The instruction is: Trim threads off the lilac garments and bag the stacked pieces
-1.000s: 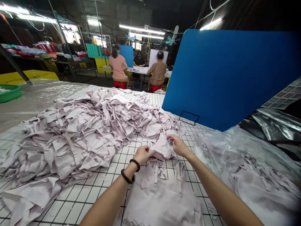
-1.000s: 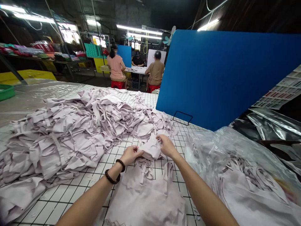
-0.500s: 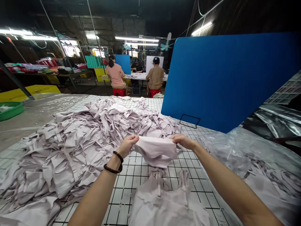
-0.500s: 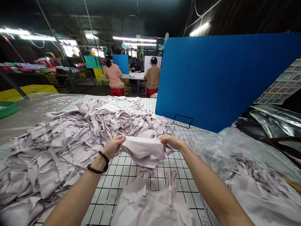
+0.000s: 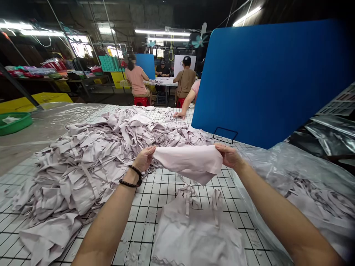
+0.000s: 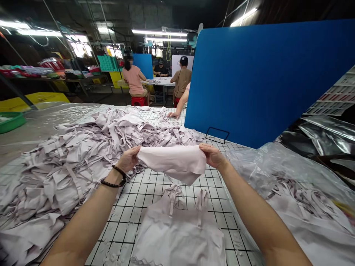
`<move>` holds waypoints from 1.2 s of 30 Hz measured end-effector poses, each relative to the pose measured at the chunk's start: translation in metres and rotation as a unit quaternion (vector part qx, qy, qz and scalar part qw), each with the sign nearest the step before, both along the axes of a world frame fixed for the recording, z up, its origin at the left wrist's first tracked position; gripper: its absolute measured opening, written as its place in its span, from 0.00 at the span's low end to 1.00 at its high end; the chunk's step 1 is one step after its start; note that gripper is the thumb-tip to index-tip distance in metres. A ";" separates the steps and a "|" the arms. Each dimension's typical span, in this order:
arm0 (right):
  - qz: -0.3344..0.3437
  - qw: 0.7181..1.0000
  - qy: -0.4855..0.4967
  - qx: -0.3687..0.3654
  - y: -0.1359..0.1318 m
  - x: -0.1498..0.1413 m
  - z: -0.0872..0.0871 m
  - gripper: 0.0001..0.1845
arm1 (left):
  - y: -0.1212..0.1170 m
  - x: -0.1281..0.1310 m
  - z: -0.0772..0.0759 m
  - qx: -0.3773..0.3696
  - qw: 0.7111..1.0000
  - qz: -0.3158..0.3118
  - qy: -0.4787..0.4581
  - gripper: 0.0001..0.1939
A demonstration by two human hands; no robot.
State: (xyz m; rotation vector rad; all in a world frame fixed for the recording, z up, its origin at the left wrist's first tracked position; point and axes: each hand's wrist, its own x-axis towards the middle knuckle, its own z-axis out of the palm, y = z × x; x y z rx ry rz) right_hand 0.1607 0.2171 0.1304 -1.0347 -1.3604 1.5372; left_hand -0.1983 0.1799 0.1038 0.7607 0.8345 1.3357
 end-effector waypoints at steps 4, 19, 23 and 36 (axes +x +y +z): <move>0.015 0.999 -0.043 0.008 -0.007 0.004 0.020 0.19 | -0.011 -0.012 0.019 0.059 0.994 -0.084 0.039 0.11; 0.059 0.840 -0.445 0.305 -0.007 0.012 0.128 0.22 | 0.005 -0.022 0.114 0.248 0.877 -0.121 0.395 0.19; 0.017 0.817 -0.464 0.343 -0.007 0.015 0.141 0.25 | 0.002 -0.023 0.135 0.261 0.861 -0.113 0.422 0.18; 0.044 0.889 -0.383 0.246 -0.003 0.019 0.125 0.25 | 0.002 -0.017 0.122 0.206 0.843 -0.131 0.479 0.20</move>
